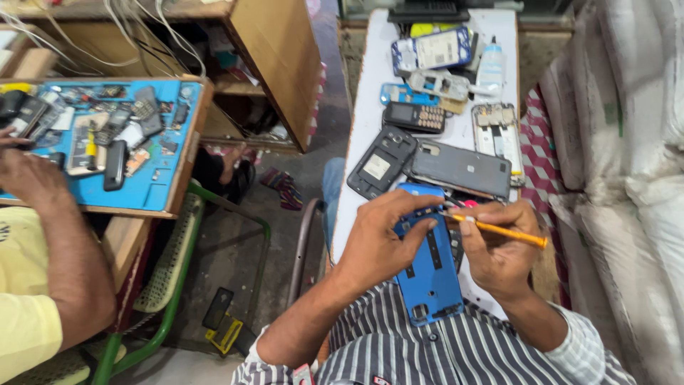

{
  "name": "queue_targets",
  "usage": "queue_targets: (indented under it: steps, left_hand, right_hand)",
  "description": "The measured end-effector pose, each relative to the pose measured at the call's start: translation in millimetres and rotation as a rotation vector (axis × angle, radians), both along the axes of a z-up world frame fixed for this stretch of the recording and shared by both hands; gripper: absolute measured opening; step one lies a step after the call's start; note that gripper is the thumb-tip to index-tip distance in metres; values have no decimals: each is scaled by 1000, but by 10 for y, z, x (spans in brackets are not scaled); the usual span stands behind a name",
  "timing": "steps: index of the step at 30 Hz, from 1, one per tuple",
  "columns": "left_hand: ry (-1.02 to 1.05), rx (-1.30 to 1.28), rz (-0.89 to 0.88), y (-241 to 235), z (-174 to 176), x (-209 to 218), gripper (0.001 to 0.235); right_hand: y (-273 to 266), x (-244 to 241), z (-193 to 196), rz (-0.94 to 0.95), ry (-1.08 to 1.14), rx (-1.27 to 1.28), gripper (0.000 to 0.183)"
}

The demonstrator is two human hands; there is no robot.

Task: The person uses a yellow-handled screwdriver to pry and adjust the internal components of a blue mobile phone back cover. They repeatedly work on the top edge of the device, manipulating small parts within the casing while holding the phone steady with their other hand.

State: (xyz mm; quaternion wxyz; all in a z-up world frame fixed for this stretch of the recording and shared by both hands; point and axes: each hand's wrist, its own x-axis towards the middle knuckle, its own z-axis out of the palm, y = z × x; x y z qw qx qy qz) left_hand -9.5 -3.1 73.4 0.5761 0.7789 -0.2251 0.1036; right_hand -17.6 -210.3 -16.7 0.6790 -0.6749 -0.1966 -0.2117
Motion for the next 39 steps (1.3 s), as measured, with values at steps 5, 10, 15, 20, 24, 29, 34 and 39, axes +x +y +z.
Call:
queue_targets:
  steps: [5,10,15,20,24,29,34,39]
  left_hand:
    - [24,27,13,22,56,-144,32]
    - [-58,-112,28,-25,-15,-271,27]
    - [395,-227,20,-172,-178,-213,22]
    - [216,-244,52,-194,-278,-217,21]
    - [207,-173,74,-193,-268,-207,23]
    - [254,-181,53,-182,-268,-202,23]
    - [222,-200,51,-193,-344,-179,22]
    - [233,-251,56,-213,-430,-146,20]
  right_hand:
    - [7,-113,-27,38,-13,20,25]
    - [-114,-264,-68,-117,-33,-88,32]
    - [-180,-302,-129,-166,-110,-147,36]
    - [-231,-294,-158,-209,-141,-272,39]
    - [-238,-269,-192,-212,-117,-245,37]
    - [-268,-244,-244,-181,-89,-188,35]
    - [-267,-246,-284,-156,-23,-133,34]
    - [-249,-237,-302,-143,6,-108,34]
